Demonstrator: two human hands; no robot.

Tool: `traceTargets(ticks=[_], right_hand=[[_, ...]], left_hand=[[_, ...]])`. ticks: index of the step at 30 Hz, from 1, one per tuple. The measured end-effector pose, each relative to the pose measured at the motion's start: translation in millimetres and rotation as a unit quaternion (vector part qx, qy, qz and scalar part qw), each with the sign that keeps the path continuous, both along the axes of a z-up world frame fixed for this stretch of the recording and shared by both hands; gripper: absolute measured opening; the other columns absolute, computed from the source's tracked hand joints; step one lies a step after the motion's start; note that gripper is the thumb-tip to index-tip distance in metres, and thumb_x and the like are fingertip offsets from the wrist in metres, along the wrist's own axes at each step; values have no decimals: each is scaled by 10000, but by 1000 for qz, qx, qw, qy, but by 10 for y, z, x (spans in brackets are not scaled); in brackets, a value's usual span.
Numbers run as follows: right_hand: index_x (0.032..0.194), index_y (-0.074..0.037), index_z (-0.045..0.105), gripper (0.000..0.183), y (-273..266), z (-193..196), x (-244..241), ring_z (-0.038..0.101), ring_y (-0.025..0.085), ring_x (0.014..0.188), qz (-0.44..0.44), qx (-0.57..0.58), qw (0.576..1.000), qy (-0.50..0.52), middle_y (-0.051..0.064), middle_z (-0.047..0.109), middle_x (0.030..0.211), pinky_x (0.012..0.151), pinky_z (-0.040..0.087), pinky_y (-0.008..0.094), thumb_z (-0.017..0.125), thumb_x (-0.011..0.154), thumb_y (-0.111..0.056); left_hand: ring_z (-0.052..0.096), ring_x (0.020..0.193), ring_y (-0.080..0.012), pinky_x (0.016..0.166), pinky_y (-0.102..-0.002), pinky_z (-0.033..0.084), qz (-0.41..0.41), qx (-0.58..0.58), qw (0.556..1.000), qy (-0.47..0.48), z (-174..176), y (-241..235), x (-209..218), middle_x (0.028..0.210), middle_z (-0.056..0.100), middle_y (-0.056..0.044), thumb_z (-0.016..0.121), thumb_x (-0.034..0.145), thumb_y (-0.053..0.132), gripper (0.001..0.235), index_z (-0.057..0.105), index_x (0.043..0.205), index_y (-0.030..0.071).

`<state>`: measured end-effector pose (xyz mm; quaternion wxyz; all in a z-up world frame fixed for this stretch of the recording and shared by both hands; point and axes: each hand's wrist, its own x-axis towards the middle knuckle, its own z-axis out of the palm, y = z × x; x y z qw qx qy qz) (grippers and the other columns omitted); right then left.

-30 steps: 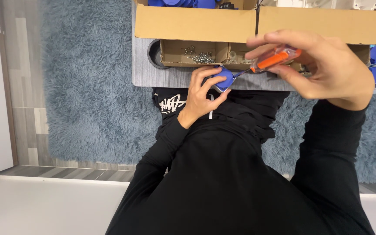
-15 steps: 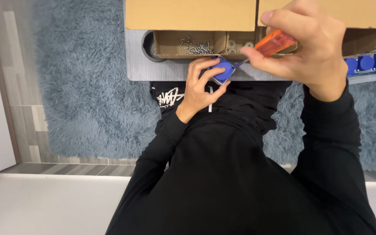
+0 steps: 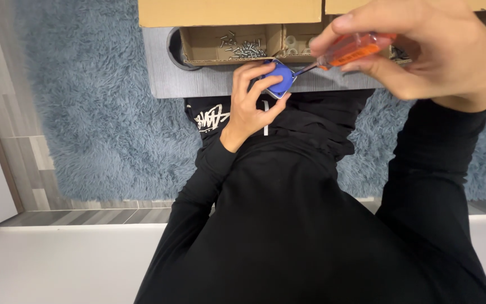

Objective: Assembling small plastic hardware components using a screwdriver and screws

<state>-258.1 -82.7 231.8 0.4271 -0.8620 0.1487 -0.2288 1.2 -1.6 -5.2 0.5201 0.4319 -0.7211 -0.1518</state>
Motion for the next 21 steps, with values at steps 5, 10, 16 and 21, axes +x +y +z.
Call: traceTargets(ticks=[5,10,16,21], right_hand=[[1490,192,546,434,7,-164,-48,804,484,1267,-48,-97,994,-17,376,761,1292,936,667,425,790,1131,194],[1512,123,667,526,55,-316,-12,822,412,1158,-123,-192,974,-13,324,807,1309,1070,658,478,1052,1177,1],[1554,100,624,537,39,-370,-2,815,411,1142,-117,-191,975,-4,284,799,1247,1085,639,499,977,1195,-86],[1587,80,432,506,101,-110,44,749,501,1374,-50,-1,999,-11,404,665,1478,1140,693,488,579,1142,268]], left_hand=[[627,1286,-353,1157,-487,540,2,2,1000,-2,-26,5,-2,1400,628,-54,966,952,208,420,699,1275,173],[616,1297,-353,1165,-488,533,2,8,1000,-3,-35,13,0,1412,621,-40,972,955,209,432,697,1288,184],[624,1286,-354,1151,-486,543,5,0,1000,2,-51,0,-7,1400,625,-38,965,953,208,416,703,1274,181],[620,1293,-362,1158,-489,541,3,5,1000,-3,-24,19,0,1403,623,-48,954,966,224,402,703,1277,176]])
